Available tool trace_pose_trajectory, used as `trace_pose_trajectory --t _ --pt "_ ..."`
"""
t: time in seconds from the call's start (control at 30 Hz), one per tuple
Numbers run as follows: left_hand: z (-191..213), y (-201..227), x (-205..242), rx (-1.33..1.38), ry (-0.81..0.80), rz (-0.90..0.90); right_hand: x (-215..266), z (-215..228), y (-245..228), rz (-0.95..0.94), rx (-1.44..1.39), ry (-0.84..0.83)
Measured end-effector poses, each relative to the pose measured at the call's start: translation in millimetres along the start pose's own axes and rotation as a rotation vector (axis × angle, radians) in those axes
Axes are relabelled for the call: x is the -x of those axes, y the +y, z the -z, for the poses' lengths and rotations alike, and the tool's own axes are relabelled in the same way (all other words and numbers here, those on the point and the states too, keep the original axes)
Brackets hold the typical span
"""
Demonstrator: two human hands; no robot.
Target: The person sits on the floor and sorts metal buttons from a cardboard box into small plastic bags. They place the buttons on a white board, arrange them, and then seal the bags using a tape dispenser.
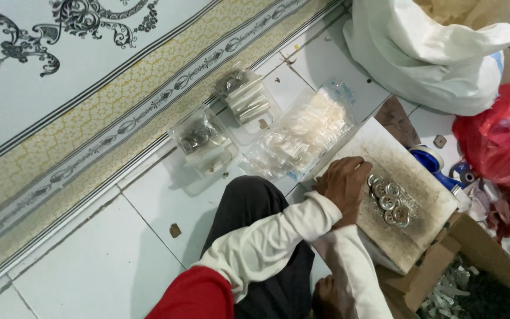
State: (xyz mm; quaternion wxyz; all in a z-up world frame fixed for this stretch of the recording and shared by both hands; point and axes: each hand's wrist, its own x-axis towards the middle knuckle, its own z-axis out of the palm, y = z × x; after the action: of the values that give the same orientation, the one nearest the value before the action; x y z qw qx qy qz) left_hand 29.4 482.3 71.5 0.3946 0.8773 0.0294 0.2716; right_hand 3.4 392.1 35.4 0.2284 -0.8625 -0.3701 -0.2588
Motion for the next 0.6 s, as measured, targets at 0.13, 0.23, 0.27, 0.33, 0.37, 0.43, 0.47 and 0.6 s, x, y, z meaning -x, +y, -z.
trace_pose_trajectory --t 0.13,0.23,0.27,0.33,0.37,0.43,0.47,0.6 --pt "103 39 -17 -0.100 0.027 -0.055 -45 -63 -35 0.062 0.104 -0.322" --pt "-16 -22 12 -0.117 0.234 -0.158 -85 -104 -55 0.128 0.221 -0.641" --pt "3 -12 7 -0.176 0.030 -0.068 -88 -111 -59 0.129 0.205 -0.658" --pt "20 0 9 -0.236 -0.176 0.019 -84 -132 -59 0.126 0.187 -0.673" --pt "18 0 12 -0.248 -0.184 0.025 -79 -145 -53 0.128 0.226 -0.691" --pt "9 -6 18 -0.258 -0.195 0.027 -73 -163 -45 0.126 0.267 -0.707" --pt "3 -12 22 -0.238 -0.219 0.001 -72 -166 -43 0.124 0.240 -0.735" --pt "9 -7 11 -0.121 -0.200 -0.027 -57 -187 -20 0.130 0.209 -0.725"
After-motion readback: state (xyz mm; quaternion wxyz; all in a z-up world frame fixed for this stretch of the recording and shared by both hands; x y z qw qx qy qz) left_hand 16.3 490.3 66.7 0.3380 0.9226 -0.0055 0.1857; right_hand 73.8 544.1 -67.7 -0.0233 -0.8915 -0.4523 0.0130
